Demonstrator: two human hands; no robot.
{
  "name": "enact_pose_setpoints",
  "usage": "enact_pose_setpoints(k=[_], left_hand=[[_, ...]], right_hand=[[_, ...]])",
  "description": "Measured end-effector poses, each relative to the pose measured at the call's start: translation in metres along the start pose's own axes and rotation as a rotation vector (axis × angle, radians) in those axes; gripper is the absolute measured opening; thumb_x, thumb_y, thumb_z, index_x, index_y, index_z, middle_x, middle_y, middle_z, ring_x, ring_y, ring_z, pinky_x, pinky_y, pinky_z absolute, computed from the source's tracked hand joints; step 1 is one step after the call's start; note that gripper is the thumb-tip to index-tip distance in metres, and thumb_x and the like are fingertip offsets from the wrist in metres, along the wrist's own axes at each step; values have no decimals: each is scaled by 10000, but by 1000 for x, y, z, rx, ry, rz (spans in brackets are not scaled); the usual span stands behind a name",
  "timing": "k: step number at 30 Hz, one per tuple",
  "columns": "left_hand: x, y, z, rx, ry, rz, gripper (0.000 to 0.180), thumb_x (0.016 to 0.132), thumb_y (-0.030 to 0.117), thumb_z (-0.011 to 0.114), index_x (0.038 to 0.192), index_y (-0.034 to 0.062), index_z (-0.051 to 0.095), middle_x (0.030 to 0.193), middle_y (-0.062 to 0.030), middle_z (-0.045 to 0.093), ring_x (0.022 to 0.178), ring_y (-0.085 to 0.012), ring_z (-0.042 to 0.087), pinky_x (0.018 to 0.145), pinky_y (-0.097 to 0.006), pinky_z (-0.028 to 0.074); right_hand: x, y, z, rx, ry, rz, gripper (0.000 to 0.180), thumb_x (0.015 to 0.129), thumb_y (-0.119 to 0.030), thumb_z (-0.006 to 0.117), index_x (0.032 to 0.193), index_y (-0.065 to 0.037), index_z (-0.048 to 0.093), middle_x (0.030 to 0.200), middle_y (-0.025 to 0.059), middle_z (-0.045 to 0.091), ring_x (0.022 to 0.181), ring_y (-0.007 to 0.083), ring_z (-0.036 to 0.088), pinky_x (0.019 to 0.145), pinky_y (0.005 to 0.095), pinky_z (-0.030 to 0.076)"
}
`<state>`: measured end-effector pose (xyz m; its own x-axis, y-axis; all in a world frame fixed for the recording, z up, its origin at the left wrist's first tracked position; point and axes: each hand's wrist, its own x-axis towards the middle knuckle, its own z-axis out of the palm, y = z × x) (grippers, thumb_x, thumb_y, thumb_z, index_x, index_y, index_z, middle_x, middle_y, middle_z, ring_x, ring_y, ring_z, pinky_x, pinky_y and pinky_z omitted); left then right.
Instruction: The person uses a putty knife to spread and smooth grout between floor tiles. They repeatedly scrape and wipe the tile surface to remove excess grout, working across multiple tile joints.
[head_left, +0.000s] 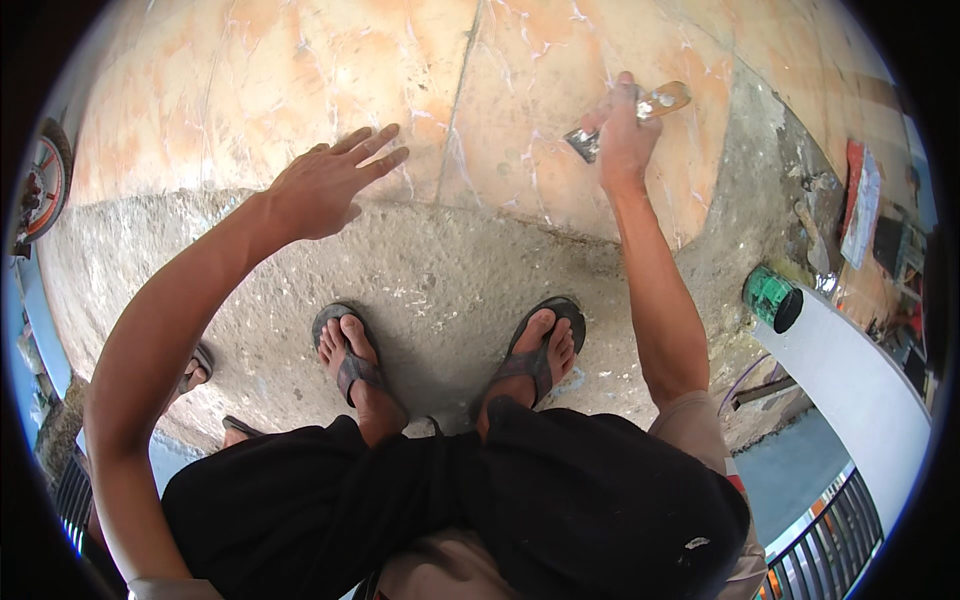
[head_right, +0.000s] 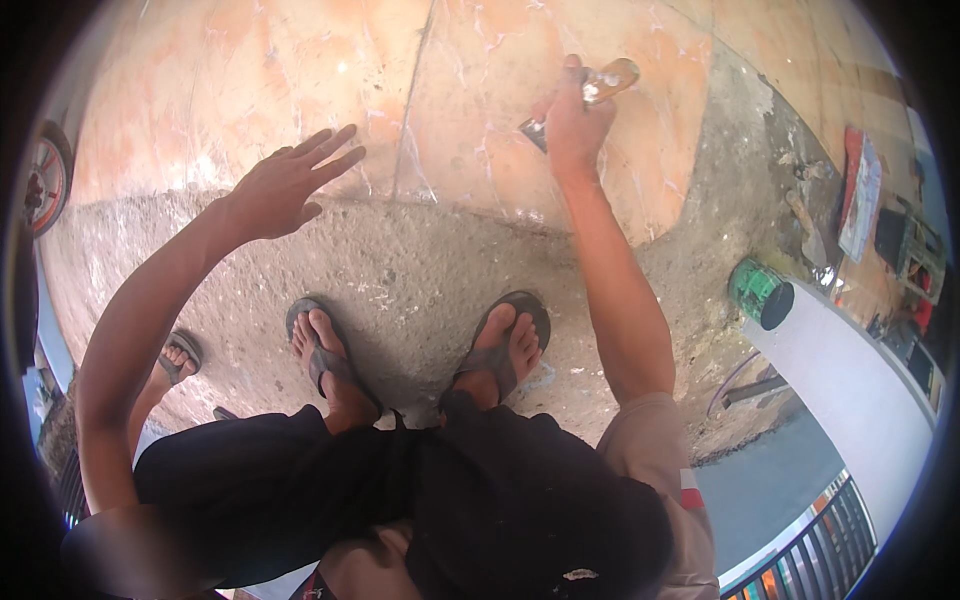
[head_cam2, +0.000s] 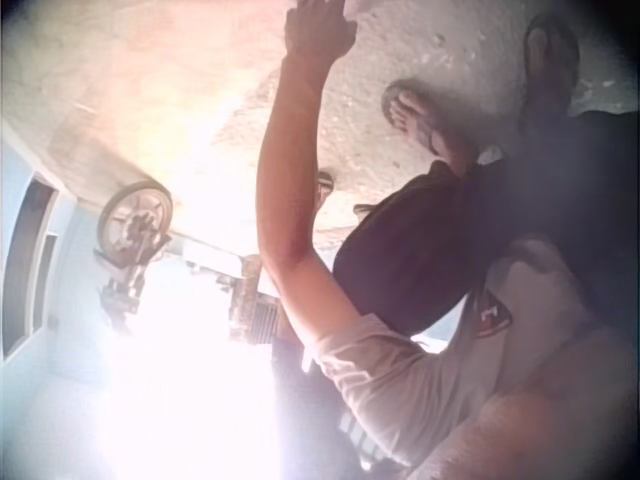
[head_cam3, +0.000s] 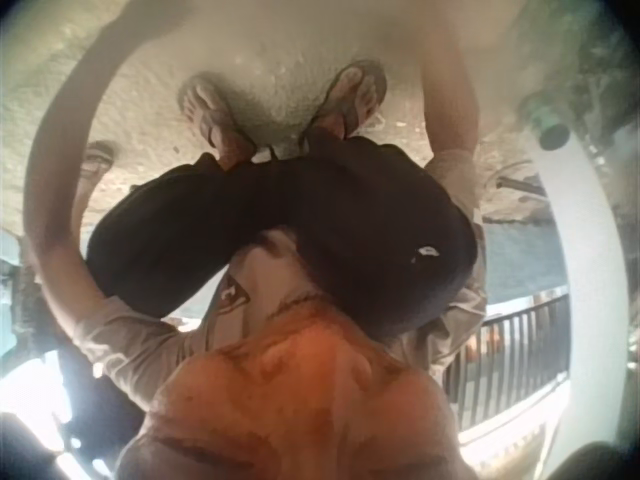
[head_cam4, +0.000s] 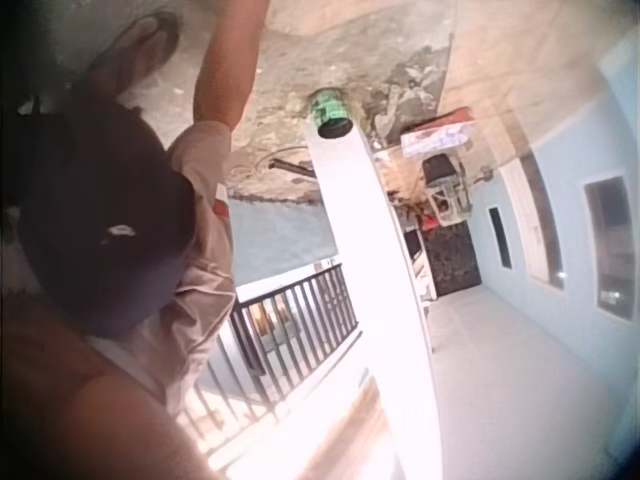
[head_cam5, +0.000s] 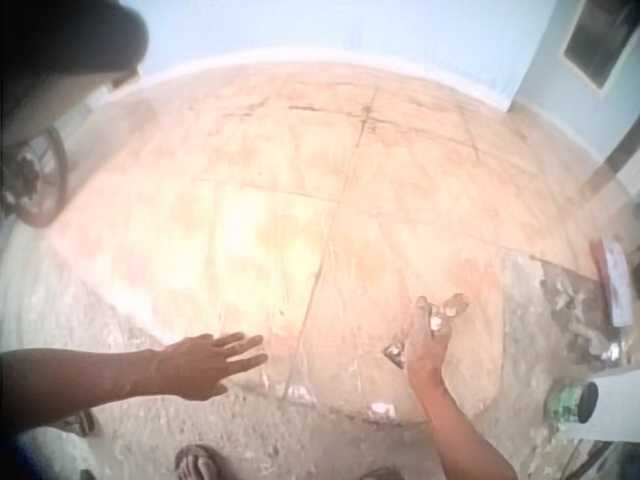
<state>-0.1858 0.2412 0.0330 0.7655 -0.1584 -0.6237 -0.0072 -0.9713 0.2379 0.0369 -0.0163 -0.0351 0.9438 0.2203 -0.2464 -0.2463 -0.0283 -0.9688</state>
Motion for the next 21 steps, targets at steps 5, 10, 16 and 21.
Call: enact_pose_setpoints(k=[5,10,16,21], left_hand=[[0,2,-1,10,-13,-2,906,882,59,714,1668,205,288,1773,-42,163,1595,-294,272,1214,-509,416],[0,1,2,63,-12,7,929,874,66,716,1674,206,266,1775,-53,154,1597,-296,272,1197,-492,433],[1,-2,5,75,16,29,924,881,71,711,1675,216,261,1773,-50,159,1586,-303,294,1175,-483,459],[-1,-2,7,85,4,1,927,887,94,734,1674,227,263,1770,-43,167,1579,-288,309,1173,-468,469]], right_hand=[[-5,7,-6,-78,-85,-42,419,1093,-257,581,727,-90,460,606,15,443,523,152,461,545,355,431],[-5,9,-10,29,-114,31,441,1082,-304,585,701,-97,510,563,14,491,513,142,520,536,337,450],[3,10,-4,12,70,75,466,1078,-360,576,691,-103,547,556,29,560,519,150,573,535,326,472],[-36,19,33,-250,-237,96,417,1101,-344,566,744,-130,542,598,0,508,534,116,522,543,318,446]])
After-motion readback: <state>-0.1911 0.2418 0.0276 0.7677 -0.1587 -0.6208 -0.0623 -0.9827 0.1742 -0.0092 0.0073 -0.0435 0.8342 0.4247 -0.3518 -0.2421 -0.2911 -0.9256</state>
